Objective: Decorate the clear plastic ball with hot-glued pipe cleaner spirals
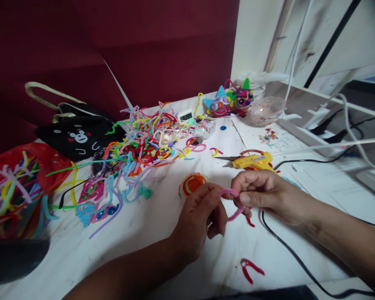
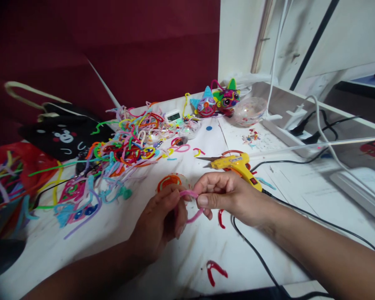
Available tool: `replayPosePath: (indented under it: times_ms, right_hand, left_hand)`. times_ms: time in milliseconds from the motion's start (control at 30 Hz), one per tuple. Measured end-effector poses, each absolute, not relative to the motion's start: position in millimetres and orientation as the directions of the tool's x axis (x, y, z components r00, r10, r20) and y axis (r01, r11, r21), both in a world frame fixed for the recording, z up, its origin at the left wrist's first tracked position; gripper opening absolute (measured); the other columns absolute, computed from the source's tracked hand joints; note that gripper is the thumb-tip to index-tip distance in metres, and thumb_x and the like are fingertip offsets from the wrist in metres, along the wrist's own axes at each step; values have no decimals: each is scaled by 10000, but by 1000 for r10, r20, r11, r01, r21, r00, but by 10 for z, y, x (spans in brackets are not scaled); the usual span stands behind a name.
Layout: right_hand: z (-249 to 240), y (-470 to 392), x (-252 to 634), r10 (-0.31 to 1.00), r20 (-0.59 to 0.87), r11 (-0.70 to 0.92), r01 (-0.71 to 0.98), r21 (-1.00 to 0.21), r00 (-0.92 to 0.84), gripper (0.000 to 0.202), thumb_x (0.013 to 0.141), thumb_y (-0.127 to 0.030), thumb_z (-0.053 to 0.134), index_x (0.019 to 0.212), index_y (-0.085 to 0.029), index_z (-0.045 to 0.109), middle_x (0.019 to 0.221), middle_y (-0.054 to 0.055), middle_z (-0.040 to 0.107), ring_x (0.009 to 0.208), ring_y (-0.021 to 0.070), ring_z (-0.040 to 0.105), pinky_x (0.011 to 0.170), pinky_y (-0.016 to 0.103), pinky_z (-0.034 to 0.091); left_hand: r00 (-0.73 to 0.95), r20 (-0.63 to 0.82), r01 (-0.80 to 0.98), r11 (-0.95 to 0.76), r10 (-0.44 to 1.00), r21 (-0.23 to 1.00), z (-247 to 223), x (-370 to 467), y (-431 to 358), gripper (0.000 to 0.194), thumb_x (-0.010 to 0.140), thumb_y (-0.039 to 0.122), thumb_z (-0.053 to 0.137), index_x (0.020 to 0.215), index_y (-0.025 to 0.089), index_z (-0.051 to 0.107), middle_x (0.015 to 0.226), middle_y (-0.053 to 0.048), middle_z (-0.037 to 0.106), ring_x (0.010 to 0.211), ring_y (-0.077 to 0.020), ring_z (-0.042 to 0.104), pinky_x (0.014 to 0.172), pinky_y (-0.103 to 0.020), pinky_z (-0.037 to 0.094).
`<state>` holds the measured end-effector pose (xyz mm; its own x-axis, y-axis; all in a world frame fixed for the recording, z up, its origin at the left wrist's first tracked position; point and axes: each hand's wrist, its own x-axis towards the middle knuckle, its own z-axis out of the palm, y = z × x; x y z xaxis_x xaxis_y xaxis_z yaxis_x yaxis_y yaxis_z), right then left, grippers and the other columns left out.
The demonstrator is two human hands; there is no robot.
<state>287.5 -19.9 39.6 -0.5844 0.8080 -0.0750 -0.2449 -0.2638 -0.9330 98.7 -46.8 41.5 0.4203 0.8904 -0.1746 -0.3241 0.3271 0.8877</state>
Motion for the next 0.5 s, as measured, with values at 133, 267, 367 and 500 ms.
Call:
replayPosePath:
  times_ms: [133, 267, 367, 500]
  right_hand:
    - [397, -195, 2861, 810, -97, -301, -268, -915, -579, 166, 797, -298, 758, 764, -154, 684, 634, -16, 638, 541, 77, 582, 530, 203, 483]
    - [405, -190, 2870, 803, -87, -291, -260, -921, -589, 155, 797, -295, 760, 807, -156, 691, 656, -13, 646, 564, 73, 580, 557, 196, 474]
    - [405, -191, 2892, 781, -61, -251, -224, -942, -621, 169, 774, -289, 779, 850, -158, 703, 710, 1, 658, 623, 84, 580, 590, 206, 471]
    - [401, -190, 2901, 782, -59, -236, -207, -950, -620, 151, 777, -291, 775, 815, -159, 710, 727, 1, 651, 638, 81, 562, 591, 201, 457]
  left_hand:
    - [440, -178, -404, 371, 880, 836, 385, 995, -455, 219, 884, 378, 605, 830, 171, 554, 478, 58, 573, 319, -28, 280, 310, -123, 185]
    - [432, -161, -478, 376, 887, 793, 364, 1006, -440, 202, 890, 357, 617, 849, 169, 554, 552, 49, 615, 308, -15, 325, 301, -118, 203]
    - [412, -156, -492, 364, 898, 791, 357, 1011, -431, 194, 908, 346, 606, 861, 165, 555, 581, 44, 626, 309, -9, 343, 301, -113, 209]
    - [418, -136, -496, 351, 898, 794, 369, 1011, -428, 204, 917, 345, 594, 855, 155, 553, 597, 31, 639, 313, -9, 365, 308, -114, 223]
